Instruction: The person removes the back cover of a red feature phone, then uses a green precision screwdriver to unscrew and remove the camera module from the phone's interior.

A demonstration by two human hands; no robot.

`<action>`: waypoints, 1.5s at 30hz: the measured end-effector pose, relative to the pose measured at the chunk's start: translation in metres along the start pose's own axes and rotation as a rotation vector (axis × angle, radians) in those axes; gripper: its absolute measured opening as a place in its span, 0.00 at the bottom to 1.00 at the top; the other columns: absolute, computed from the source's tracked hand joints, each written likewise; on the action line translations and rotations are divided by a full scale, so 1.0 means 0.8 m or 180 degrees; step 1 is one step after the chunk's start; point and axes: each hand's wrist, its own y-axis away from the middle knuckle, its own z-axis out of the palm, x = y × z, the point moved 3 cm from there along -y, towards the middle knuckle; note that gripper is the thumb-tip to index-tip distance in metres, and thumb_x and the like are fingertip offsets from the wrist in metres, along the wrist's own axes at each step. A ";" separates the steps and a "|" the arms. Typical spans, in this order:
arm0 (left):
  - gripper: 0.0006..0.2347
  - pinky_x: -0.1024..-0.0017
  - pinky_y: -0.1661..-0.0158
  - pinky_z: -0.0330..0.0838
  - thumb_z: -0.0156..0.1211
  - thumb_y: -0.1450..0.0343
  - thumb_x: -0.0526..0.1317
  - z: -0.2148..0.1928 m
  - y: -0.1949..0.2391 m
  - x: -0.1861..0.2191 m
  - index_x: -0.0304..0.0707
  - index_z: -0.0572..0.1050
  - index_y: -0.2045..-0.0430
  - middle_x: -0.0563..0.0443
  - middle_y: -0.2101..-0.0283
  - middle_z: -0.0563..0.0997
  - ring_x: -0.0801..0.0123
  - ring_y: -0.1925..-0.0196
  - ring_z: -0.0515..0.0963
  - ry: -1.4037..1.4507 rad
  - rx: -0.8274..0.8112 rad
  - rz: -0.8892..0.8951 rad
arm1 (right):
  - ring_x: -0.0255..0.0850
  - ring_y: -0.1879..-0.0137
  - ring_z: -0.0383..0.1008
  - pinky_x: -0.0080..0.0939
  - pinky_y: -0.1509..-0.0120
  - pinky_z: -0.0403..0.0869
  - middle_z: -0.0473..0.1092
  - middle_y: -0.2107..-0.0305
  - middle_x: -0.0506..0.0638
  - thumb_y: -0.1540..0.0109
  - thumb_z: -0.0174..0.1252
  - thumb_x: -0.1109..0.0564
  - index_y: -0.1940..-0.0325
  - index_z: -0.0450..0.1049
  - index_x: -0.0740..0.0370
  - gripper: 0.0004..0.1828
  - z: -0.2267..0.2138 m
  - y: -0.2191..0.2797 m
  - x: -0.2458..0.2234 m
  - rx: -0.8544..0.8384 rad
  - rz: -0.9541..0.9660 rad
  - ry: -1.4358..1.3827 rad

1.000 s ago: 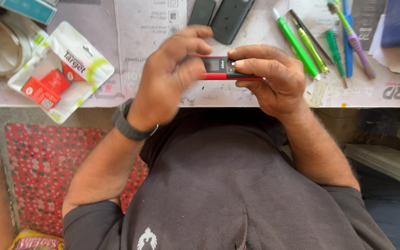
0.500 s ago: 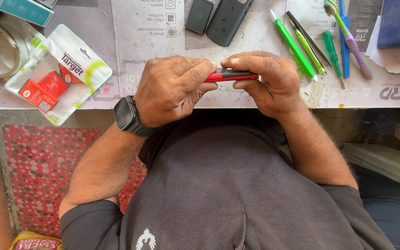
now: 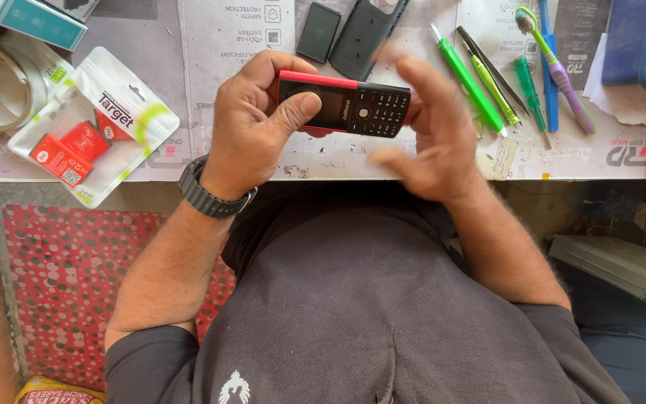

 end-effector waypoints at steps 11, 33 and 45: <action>0.12 0.74 0.54 0.86 0.54 0.17 0.43 0.006 0.008 -0.004 0.32 0.71 0.47 0.45 0.53 0.83 0.69 0.54 0.87 -0.0572 -0.0314 0.0668 | 0.42 0.46 0.78 0.37 0.44 0.83 0.74 0.50 0.59 0.27 0.60 0.62 0.39 0.70 0.67 0.13 -0.006 0.018 0.014 0.0036 0.0255 -0.0788; 0.14 0.76 0.72 0.82 0.49 0.18 0.44 0.003 -0.002 -0.014 0.29 0.75 0.57 0.45 0.69 0.85 0.70 0.73 0.85 -0.0223 0.0173 -0.0082 | 0.43 0.66 0.79 0.43 0.63 0.81 0.77 0.60 0.58 0.30 0.59 0.58 0.39 0.71 0.74 0.18 0.000 0.027 0.043 0.0510 0.2296 -0.2893; 0.16 0.58 0.40 0.74 0.43 0.21 0.42 0.034 0.010 -0.043 0.38 0.61 0.39 0.39 0.43 0.78 0.59 0.41 0.79 0.2070 0.0706 -0.0513 | 0.55 0.41 0.79 0.51 0.35 0.80 0.76 0.48 0.59 0.39 0.68 0.70 0.44 0.76 0.63 0.20 0.049 0.000 -0.025 0.0065 -0.1056 0.1644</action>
